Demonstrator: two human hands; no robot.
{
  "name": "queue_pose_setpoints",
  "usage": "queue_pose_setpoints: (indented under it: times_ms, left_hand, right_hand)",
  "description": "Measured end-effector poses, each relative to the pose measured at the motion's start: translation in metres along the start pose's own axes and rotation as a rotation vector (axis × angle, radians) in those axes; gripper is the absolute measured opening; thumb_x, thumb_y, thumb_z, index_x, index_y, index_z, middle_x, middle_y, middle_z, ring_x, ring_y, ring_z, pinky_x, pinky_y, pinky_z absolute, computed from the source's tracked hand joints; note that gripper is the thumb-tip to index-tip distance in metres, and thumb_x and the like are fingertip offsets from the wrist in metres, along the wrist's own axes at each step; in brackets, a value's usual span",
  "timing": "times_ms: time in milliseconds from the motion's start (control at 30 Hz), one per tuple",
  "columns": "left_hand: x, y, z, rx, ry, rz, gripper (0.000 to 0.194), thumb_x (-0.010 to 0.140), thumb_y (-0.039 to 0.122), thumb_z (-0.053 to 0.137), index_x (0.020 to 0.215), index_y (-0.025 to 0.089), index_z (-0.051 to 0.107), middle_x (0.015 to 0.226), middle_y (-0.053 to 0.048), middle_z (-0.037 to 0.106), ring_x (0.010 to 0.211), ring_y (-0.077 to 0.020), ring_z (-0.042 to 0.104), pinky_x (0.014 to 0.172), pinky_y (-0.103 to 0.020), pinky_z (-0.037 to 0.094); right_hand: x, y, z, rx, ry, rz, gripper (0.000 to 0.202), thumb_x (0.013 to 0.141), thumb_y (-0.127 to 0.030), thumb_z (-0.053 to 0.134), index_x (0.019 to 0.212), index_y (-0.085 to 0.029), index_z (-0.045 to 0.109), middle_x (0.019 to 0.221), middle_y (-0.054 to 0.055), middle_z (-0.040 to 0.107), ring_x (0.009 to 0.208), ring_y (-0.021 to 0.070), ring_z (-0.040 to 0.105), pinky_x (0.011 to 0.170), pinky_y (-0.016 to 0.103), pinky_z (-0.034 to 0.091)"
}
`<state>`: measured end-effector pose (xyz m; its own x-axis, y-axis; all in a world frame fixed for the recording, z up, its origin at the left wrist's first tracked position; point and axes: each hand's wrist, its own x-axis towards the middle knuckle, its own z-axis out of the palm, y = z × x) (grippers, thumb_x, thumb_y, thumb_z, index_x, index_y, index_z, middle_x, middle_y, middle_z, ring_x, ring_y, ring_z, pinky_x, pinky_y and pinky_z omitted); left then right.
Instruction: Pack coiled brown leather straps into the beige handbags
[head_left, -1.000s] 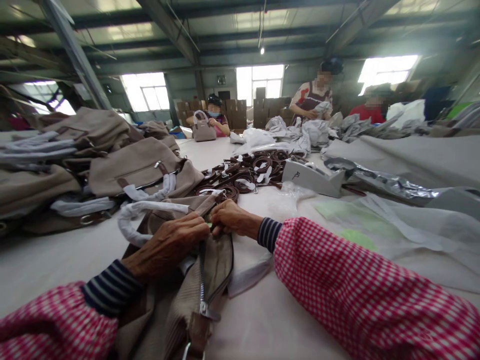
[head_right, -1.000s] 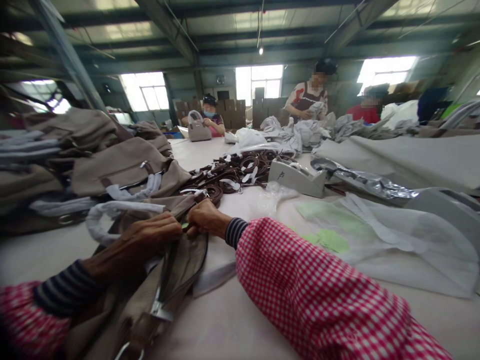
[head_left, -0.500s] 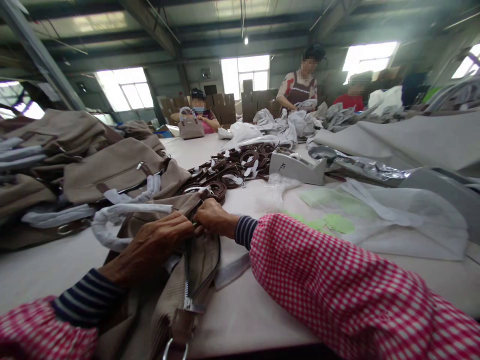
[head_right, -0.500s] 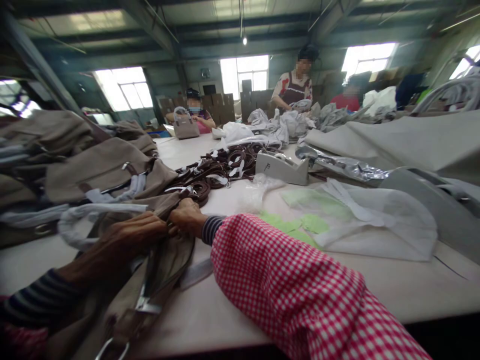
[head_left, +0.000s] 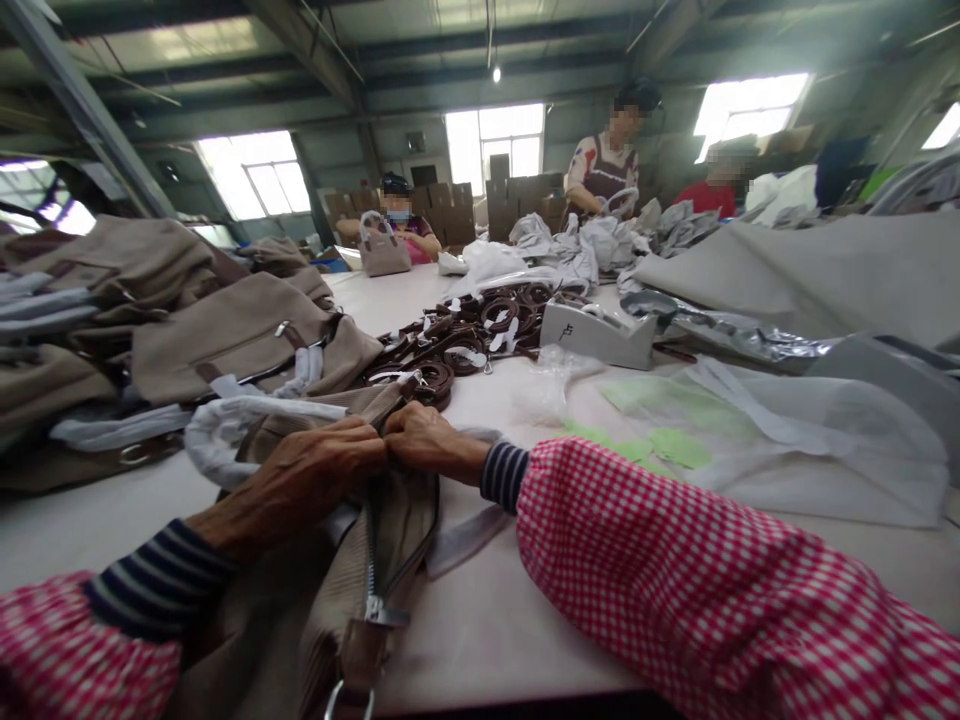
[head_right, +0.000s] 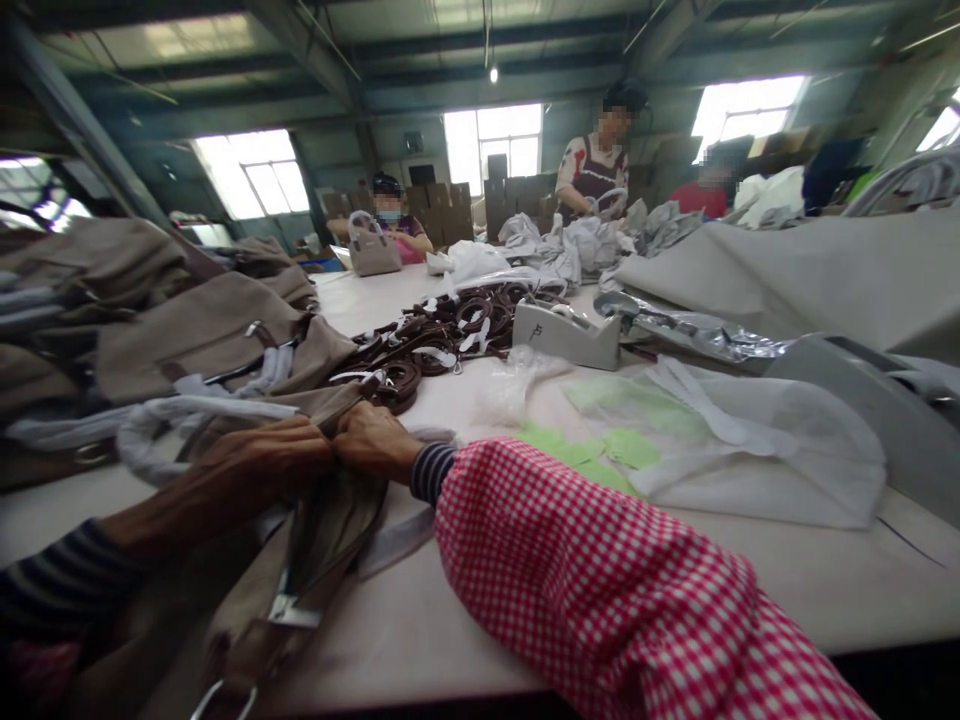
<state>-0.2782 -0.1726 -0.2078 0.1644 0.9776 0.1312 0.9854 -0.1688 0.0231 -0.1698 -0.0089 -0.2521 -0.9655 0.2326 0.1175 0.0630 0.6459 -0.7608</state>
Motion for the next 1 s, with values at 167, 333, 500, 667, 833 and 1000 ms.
queue_pose_setpoints:
  times_ms: [167, 333, 500, 667, 833, 1000]
  left_hand:
    - [-0.001, -0.002, -0.001, -0.068, -0.031, 0.022, 0.032, 0.105, 0.009, 0.041, 0.09, 0.016, 0.068, 0.091, -0.004, 0.066, 0.084, -0.018, 0.056, 0.075, -0.03, 0.039]
    - [-0.002, 0.002, -0.003, -0.071, 0.022, 0.022, 0.031, 0.105, 0.01, 0.042, 0.086, 0.016, 0.066, 0.088, -0.003, 0.065, 0.082, -0.0175, 0.055, 0.074, -0.029, 0.038]
    - [-0.007, -0.001, 0.003, -0.145, 0.058, -0.067, 0.031, 0.109, 0.016, 0.042, 0.088, 0.016, 0.066, 0.091, -0.002, 0.065, 0.085, -0.0166, 0.057, 0.08, -0.028, 0.039]
    - [-0.009, -0.004, 0.006, -0.164, 0.049, -0.094, 0.029, 0.109, 0.018, 0.046, 0.09, 0.017, 0.067, 0.093, -0.002, 0.065, 0.089, -0.0162, 0.058, 0.082, -0.027, 0.039]
    - [-0.006, 0.0, 0.003, -0.123, 0.072, -0.067, 0.031, 0.109, 0.02, 0.045, 0.088, 0.016, 0.067, 0.089, -0.002, 0.066, 0.086, -0.0166, 0.059, 0.081, -0.028, 0.04]
    - [-0.005, 0.001, 0.006, -0.112, 0.108, -0.047, 0.032, 0.11, 0.022, 0.045, 0.087, 0.016, 0.067, 0.087, -0.002, 0.066, 0.084, -0.0172, 0.058, 0.077, -0.029, 0.04]
  right_hand:
    - [-0.013, 0.013, -0.003, -0.226, -0.122, -0.298, 0.01, 0.087, -0.012, 0.056, 0.08, -0.017, 0.061, 0.08, 0.001, 0.056, 0.074, 0.0152, 0.049, 0.071, 0.027, 0.041]
    - [-0.026, 0.022, 0.008, -0.293, -0.03, -0.393, 0.01, 0.086, -0.008, 0.058, 0.086, -0.018, 0.06, 0.101, 0.007, 0.063, 0.091, 0.0192, 0.055, 0.086, 0.03, 0.046]
    - [-0.031, 0.015, 0.004, -0.175, 0.05, -0.24, 0.044, 0.082, -0.005, 0.051, 0.124, -0.016, 0.06, 0.108, 0.007, 0.069, 0.092, 0.0202, 0.061, 0.086, 0.032, 0.049]
    - [-0.035, 0.01, 0.003, -0.314, 0.041, -0.266, 0.033, 0.086, -0.007, 0.052, 0.117, -0.016, 0.061, 0.101, 0.006, 0.067, 0.096, 0.0225, 0.058, 0.087, 0.034, 0.049]
    - [-0.045, 0.011, 0.006, -0.539, 0.059, -0.341, 0.019, 0.089, -0.015, 0.062, 0.106, -0.019, 0.066, 0.125, 0.011, 0.056, 0.115, 0.0282, 0.049, 0.083, 0.036, 0.048]
    - [-0.046, 0.012, -0.002, -0.488, -0.025, -0.309, 0.027, 0.092, -0.012, 0.057, 0.114, -0.022, 0.068, 0.114, 0.008, 0.053, 0.102, 0.0244, 0.048, 0.081, 0.036, 0.045]
